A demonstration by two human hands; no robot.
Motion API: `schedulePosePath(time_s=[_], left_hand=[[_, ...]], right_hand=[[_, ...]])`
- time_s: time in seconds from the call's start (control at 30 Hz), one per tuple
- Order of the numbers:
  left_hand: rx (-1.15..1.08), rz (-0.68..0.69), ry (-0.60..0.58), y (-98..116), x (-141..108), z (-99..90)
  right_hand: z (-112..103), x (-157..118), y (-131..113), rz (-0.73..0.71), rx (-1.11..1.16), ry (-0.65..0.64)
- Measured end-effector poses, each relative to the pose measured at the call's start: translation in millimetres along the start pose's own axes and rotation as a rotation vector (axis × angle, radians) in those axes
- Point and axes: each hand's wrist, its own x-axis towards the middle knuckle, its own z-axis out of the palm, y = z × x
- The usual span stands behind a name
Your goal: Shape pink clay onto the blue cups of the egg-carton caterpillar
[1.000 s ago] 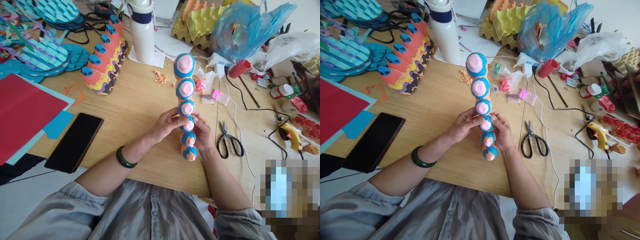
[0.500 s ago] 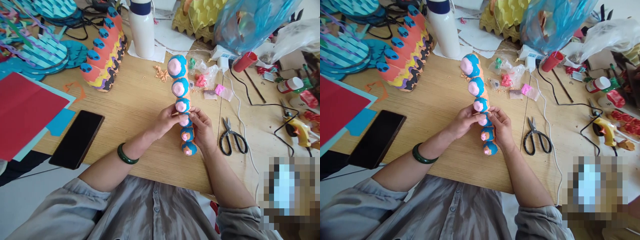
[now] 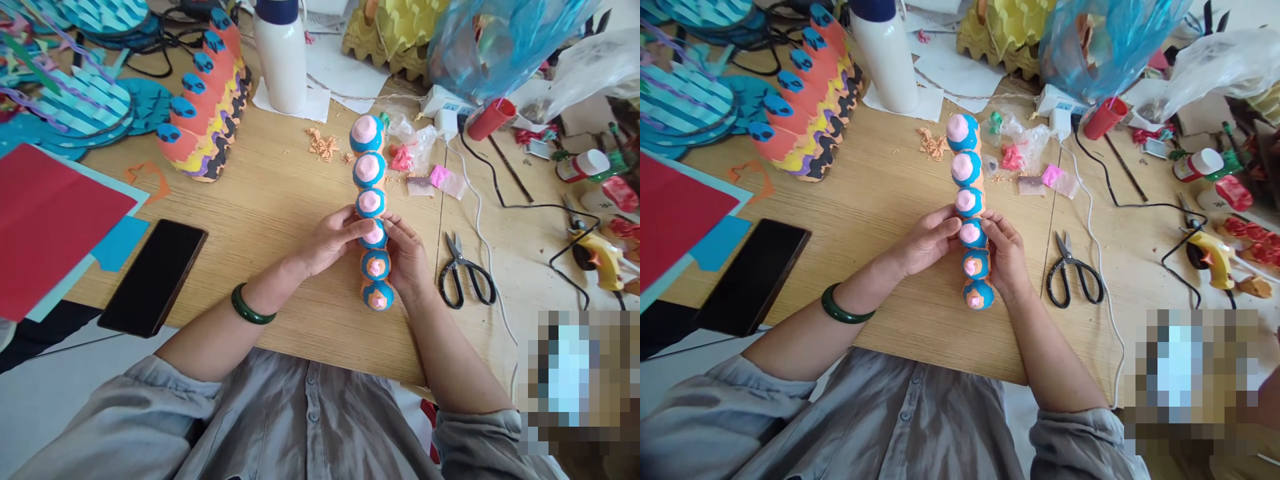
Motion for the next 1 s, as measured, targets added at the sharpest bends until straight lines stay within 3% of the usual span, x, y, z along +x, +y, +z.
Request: schedulePosePath(time_s=[0.13, 0.3, 0.4, 0.63, 0.83, 1.0], left_hand=[[0.098, 0.063, 0.113, -3.2, -0.1, 1.0], [0.09, 0.063, 0.071, -2.9, -2.0, 4.9], [0.154, 0.081, 0.127, -1.0, -3.3, 6.5], [0.029, 0.058, -0.003, 4.7, -2.4, 4.6], [0.073, 0.071, 0.07, 0.7, -1.9, 2.9], [0.069, 0.077, 0.018, 1.5, -1.7, 3.9]], right_hand=[[-0.6, 0.6, 2.4, 0.01, -0.002, -0.003], [-1.2, 1.0, 3.3, 0.0, 0.025, 0.019], [-0.5, -0.1, 1.8, 0.008, 0.03, 0.016], [1.8, -1.3, -1.5, -0.023, 0.029, 0.027], [0.3, -0.1, 2.5, -0.015, 0.007, 0.012], [-1.4, -0.3, 3.8, -0.056, -0.024, 0.004]])
